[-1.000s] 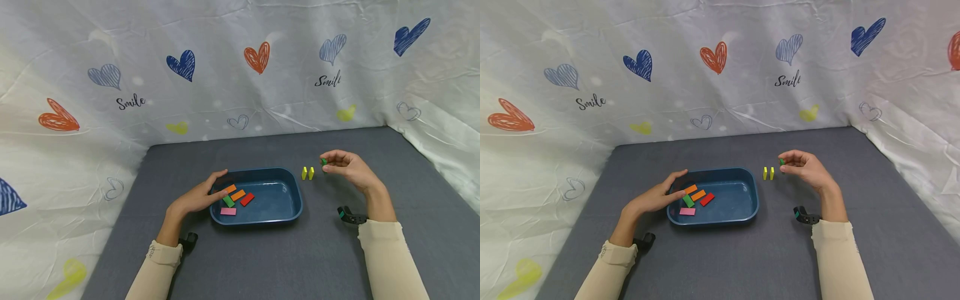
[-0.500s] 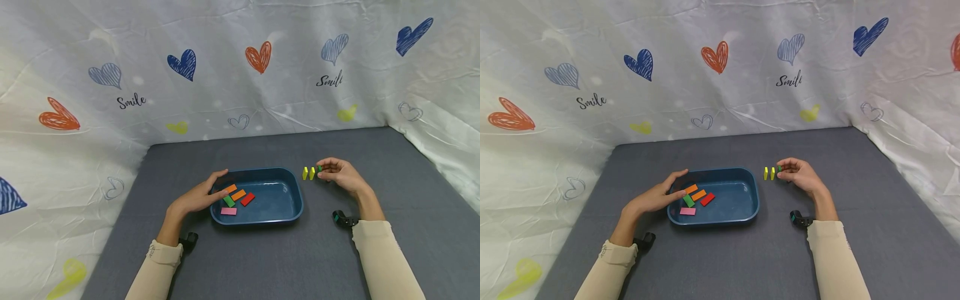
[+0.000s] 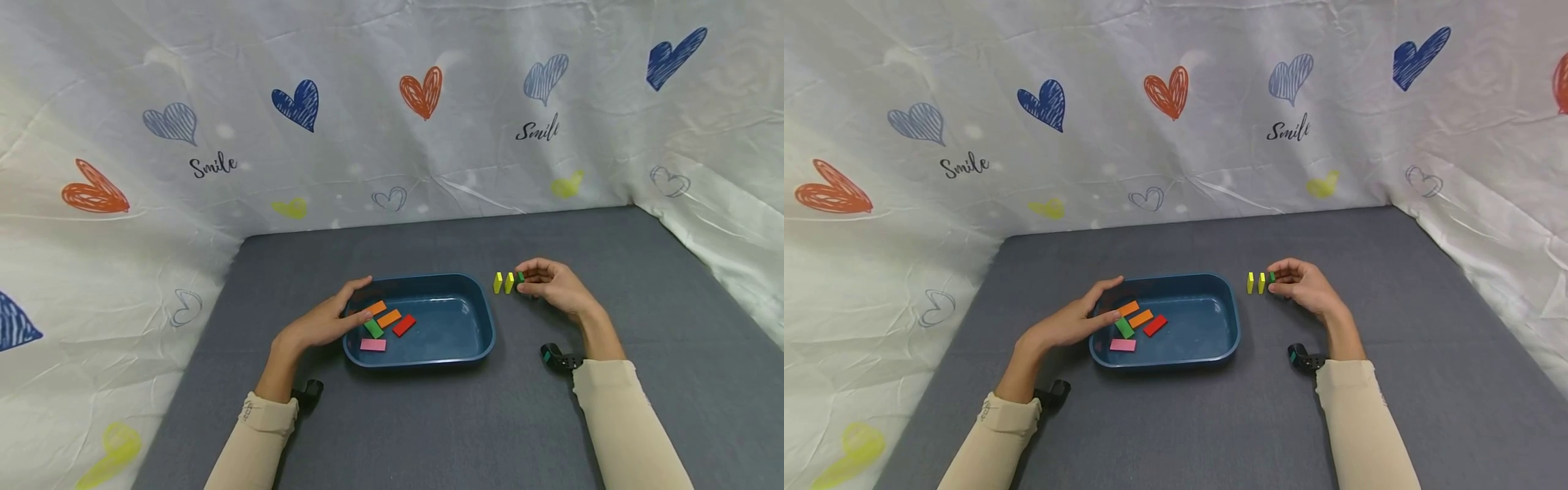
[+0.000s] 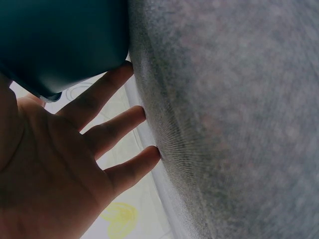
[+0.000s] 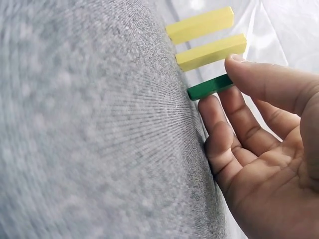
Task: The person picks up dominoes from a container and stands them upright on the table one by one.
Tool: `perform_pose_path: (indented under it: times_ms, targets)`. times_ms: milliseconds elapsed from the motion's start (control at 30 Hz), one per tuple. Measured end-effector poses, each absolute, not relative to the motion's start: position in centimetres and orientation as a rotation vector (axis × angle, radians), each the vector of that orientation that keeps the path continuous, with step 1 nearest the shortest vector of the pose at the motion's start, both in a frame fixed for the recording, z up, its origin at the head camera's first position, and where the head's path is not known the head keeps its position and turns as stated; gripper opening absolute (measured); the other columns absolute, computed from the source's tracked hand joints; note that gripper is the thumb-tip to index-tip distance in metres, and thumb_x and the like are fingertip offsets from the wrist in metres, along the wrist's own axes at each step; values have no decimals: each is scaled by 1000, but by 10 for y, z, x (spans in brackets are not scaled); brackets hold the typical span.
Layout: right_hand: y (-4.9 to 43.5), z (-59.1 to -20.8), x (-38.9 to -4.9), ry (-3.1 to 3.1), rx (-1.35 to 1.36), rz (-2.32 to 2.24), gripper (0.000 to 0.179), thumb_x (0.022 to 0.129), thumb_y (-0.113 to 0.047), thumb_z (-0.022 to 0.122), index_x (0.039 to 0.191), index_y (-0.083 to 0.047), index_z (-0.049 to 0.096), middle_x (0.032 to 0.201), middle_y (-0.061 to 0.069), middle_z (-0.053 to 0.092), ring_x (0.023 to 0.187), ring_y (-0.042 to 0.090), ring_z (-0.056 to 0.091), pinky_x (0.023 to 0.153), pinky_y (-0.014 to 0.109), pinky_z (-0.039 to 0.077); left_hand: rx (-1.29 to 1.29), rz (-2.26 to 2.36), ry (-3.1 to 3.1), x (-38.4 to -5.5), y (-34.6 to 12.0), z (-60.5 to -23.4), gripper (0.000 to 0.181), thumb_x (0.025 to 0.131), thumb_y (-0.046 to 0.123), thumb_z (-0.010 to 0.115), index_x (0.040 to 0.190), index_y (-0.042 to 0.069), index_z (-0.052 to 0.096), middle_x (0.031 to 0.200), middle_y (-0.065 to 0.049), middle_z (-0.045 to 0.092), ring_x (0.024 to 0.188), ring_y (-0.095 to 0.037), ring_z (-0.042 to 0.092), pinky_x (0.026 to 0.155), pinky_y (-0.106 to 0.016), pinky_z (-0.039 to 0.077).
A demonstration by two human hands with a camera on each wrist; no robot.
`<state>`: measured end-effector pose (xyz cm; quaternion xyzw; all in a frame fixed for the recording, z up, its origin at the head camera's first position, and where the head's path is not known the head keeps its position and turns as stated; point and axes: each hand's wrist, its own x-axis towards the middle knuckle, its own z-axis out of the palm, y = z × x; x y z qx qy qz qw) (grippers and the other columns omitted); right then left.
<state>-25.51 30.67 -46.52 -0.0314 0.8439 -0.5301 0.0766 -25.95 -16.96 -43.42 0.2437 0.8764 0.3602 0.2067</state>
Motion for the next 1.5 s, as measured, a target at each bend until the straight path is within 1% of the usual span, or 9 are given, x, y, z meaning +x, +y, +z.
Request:
perform_pose_path:
  times_ms: [200, 433, 667, 900, 1033, 1167, 1333, 1433, 1500]
  targets:
    - [305, -463, -254, 2526, -103, -1584, 44, 97, -17, 71, 134, 1, 57, 118, 12, 63, 93, 6, 61, 78, 28, 54, 664, 998, 2446, -258, -169, -432, 74, 101, 50, 58, 162, 35, 17, 165, -10, 30, 150, -36, 34, 117, -66, 31]
    - [305, -463, -254, 2528, -108, -1572, 44, 97, -17, 71, 134, 1, 57, 123, 17, 61, 96, 8, 60, 79, 28, 54, 656, 997, 2442, -257, -169, -432, 75, 101, 51, 58, 162, 36, 16, 166, -10, 29, 151, -36, 33, 117, -66, 30]
    - [306, -463, -254, 2524, -117, -1575, 47, 96, -19, 73, 136, -1, 57, 126, 11, 61, 100, 8, 59, 81, 27, 54, 654, 1001, 2437, -257, -168, -432, 75, 101, 51, 58, 162, 37, 16, 166, -9, 28, 151, -35, 33, 117, -65, 31]
    - [308, -456, -251, 2563, -186, -1592, 55, 97, -25, 71, 143, -2, 52, 142, 18, 54, 115, 8, 55, 86, 21, 53, 681, 1007, 2439, -259, -168, -432, 74, 102, 48, 57, 162, 33, 17, 166, -10, 29, 151, -36, 33, 117, -65, 32]
    - [300, -444, -249, 2604, -208, -1659, 53, 97, -27, 72, 143, -7, 54, 144, 14, 55, 122, 14, 54, 87, 19, 50, 687, 1007, 2439, -260, -169, -433, 75, 102, 49, 57, 163, 32, 16, 166, -9, 28, 151, -35, 33, 117, -65, 32]
    - [284, -430, -249, 2600, -352, -1755, 47, 96, -21, 72, 140, -9, 58, 139, 7, 61, 122, 15, 57, 88, 18, 50, 684, 1009, 2433, -260, -169, -432, 75, 102, 49, 57, 163, 33, 16, 166, -9, 27, 151, -35, 32, 117, -65, 32]
    - [250, -415, -246, 2532, -570, -1817, 41, 95, -14, 73, 134, -5, 61, 125, 3, 69, 111, 18, 64, 81, 22, 54, 694, 1008, 2432, -259, -169, -430, 75, 102, 48, 57, 163, 33, 15, 166, -12, 27, 151, -38, 32, 116, -66, 32]
    - [225, -411, -242, 2479, -665, -1807, 39, 94, -12, 74, 131, -5, 63, 123, 10, 68, 107, 20, 65, 80, 26, 56, 689, 996, 2440, -259, -169, -430, 76, 102, 49, 57, 163, 34, 15, 166, -13, 28, 151, -38, 33, 116, -66, 32]
    - [209, -410, -240, 2444, -725, -1781, 39, 93, -11, 74, 131, -5, 63, 123, 18, 67, 106, 22, 65, 80, 28, 56, 674, 992, 2441, -259, -169, -431, 76, 102, 50, 57, 162, 35, 15, 166, -12, 28, 151, -37, 33, 117, -66, 32]
